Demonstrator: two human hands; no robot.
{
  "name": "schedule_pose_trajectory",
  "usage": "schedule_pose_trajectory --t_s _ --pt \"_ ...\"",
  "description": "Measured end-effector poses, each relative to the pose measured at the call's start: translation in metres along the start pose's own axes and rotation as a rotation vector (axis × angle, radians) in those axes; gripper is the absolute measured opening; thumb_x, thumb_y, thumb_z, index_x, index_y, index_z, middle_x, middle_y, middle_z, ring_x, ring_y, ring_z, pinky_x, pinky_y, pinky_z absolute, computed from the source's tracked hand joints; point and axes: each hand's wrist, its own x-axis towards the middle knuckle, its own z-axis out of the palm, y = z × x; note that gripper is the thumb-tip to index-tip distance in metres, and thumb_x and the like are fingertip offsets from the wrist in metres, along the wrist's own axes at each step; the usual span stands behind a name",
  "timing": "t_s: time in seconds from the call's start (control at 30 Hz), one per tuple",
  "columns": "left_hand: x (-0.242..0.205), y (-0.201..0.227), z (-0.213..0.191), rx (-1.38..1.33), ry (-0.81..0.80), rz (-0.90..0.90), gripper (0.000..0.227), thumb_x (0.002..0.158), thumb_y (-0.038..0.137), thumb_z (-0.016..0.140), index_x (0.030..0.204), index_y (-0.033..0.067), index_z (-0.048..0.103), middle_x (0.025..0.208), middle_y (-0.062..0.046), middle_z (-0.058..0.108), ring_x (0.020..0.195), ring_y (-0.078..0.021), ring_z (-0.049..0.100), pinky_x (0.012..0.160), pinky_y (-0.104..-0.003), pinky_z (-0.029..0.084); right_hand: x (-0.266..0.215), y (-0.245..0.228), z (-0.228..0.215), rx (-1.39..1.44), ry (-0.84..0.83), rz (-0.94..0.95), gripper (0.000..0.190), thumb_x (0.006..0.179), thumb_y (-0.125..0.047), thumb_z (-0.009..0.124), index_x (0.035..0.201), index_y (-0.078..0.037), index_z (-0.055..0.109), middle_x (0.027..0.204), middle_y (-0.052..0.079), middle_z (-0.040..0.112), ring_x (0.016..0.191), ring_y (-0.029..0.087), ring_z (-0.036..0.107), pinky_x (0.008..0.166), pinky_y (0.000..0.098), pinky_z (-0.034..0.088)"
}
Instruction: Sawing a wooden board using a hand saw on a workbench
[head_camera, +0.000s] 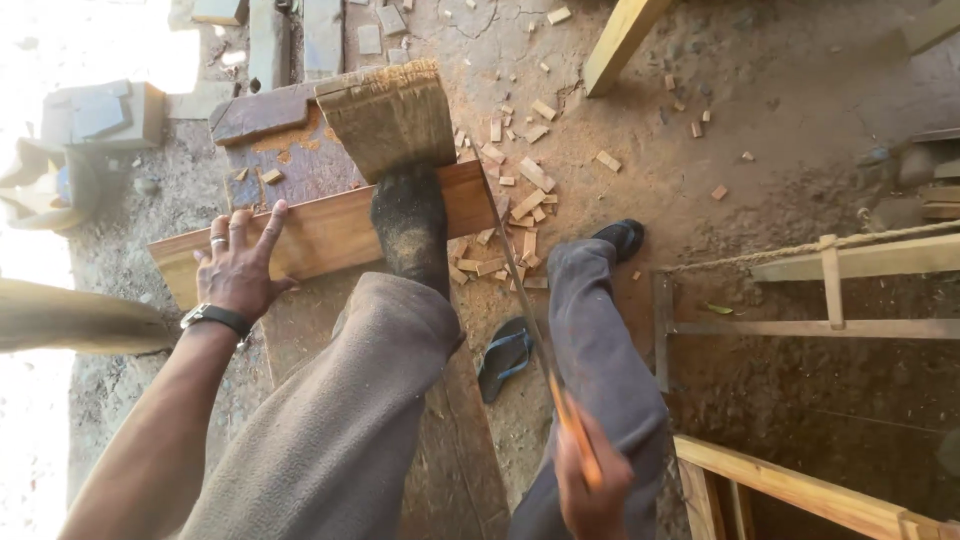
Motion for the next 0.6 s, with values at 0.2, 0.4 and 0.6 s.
schedule_pose_trajectory --t_s 0.2,0.4,0.6 --pt "0.000 -0.001 0.010 0.001 -0.013 -0.021 0.138 0.074 0.052 0.097 0.183 0.0474 0.014 0.178 -0.017 0.035 0.165 -0.0508 0.029 0.109 -0.088 0.049 -0.018 0.078 0.011 0.000 -0.074 0.218 0.056 0.109 -0.051 0.047 0.143 -0.022 0.080 0.082 0.001 0.087 0.062 0.011 0.078 0.065 0.0249 0.061" --pt "-0.008 -0.007 0.011 -0.030 0.001 0.007 0.133 0.076 0.054 0.095 0.183 0.0469 0.015 0.177 -0.016 0.034 0.165 -0.0514 0.029 0.106 -0.087 0.048 0.186 -0.008 0.144 0.192 -0.099 -0.106 0.050 0.116 -0.035 0.049 0.148 -0.002 0.069 0.072 0.000 0.063 0.049 0.008 0.052 0.037 0.0270 0.052" --pt "0.000 -0.003 0.004 -0.036 -0.041 -0.009 0.138 0.073 0.050 0.099 0.182 0.0479 0.015 0.176 -0.016 0.033 0.165 -0.0469 0.027 0.107 -0.089 0.048 0.073 -0.005 0.053 0.137 -0.106 -0.070 0.040 0.114 -0.023 0.057 0.145 -0.004 0.074 0.084 0.000 0.070 0.052 0.007 0.051 0.044 0.0289 0.044"
